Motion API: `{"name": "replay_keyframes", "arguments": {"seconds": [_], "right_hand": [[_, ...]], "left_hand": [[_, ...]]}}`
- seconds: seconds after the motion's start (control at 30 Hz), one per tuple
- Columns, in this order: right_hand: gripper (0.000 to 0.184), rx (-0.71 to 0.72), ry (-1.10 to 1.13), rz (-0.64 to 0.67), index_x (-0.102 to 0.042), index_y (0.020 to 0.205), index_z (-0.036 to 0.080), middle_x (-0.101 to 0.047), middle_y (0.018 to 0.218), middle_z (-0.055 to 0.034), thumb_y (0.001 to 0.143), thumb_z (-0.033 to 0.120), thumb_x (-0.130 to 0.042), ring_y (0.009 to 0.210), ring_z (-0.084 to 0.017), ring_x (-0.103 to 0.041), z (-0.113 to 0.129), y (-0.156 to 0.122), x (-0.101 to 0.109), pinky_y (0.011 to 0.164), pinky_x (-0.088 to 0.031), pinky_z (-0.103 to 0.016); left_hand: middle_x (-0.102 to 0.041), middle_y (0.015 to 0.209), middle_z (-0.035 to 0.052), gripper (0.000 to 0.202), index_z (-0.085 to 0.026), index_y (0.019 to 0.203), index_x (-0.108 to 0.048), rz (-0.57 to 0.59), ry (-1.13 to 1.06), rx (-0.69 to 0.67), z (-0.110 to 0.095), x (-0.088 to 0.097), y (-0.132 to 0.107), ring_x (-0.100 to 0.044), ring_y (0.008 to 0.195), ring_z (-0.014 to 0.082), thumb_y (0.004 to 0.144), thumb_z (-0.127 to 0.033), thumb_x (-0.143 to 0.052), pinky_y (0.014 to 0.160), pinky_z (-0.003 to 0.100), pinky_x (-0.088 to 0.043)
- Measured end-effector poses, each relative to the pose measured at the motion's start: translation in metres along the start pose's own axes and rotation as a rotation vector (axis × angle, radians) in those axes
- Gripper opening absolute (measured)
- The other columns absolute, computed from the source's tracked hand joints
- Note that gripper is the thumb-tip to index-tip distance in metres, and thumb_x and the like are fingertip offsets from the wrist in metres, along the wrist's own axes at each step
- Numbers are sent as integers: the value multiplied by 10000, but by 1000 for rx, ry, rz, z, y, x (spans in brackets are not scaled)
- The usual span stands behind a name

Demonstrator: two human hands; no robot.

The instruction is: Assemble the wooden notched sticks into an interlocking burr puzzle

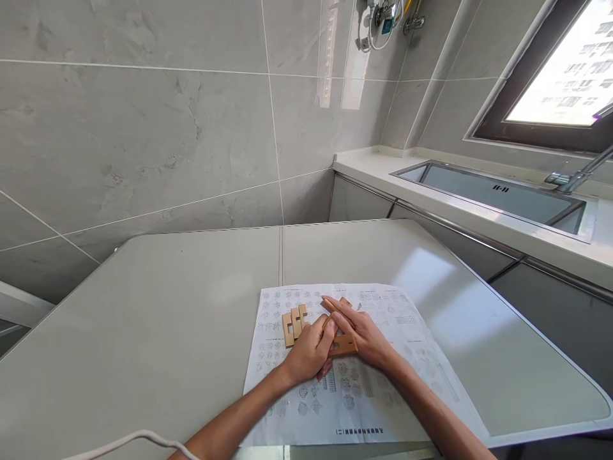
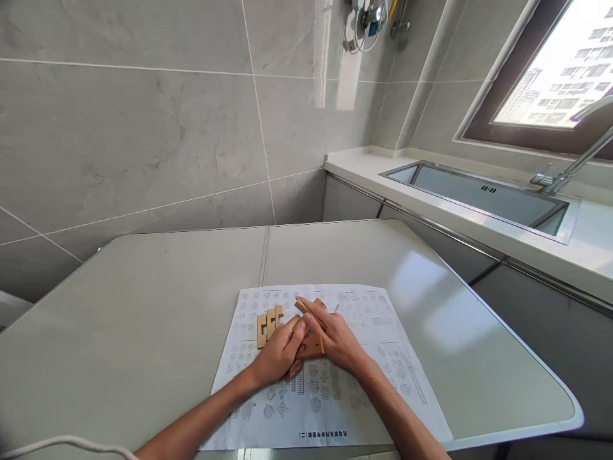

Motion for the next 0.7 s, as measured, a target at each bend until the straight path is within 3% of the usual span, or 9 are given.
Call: {"name": "replay_keyframes", "arguments": {"seconds": [0.13, 0.27, 0.37, 0.57, 0.7], "right_hand": [[519, -26, 27, -31, -578, 1512, 315, -765, 972, -40, 1110, 527, -328, 788, -207, -680, -4, 1, 0, 775, -546, -345], [534, -24, 5, -90, -608, 1485, 284, -642, 741, -13, 1112, 531, -316, 675, -194, -604, -5, 1, 7, 694, -499, -323], [513, 13, -32, -146, -619, 1466, 260, -628, 751, -20, 1117, 494, -324, 696, -197, -605, -3, 0, 12, 708, -500, -327], [419, 124, -116, -190, -611, 1448, 264, -735, 1029, -83, 1095, 399, -431, 791, -200, -659, 4, -1, 12, 732, -536, -331], [391, 166, -178, -224, -618, 1435, 279, -748, 1089, -84, 1079, 347, -472, 849, -205, -685, 7, -2, 13, 757, -554, -331]], "left_hand": [[-425, 426, -95, 403, -256, 953, -443, -13, -21, 12, 1, 0, 0, -429, 307, 151, 1051, -639, -365, 342, 251, -311], [-423, 427, -94, 402, -266, 924, -425, -29, -82, 36, 3, 0, 0, -405, 309, 147, 1048, -645, -372, 341, 249, -301], [-421, 433, -95, 409, -272, 897, -399, -36, -148, 36, 3, 1, 0, -390, 312, 147, 1041, -654, -380, 349, 255, -323], [-408, 466, -97, 436, -275, 898, -386, -65, -208, 55, 0, 4, -3, -396, 325, 148, 1012, -696, -401, 351, 258, -325], [-398, 485, -103, 447, -272, 892, -374, -80, -193, 43, -1, 4, -2, -403, 323, 138, 1006, -703, -411, 342, 252, -322]]}}
Point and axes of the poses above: each hand's wrist, its own y-axis towards the middle knuckle, its own x-axis out of the back of the hand, z = x × y, the point moved 8 cm from there along y, towards the middle knuckle
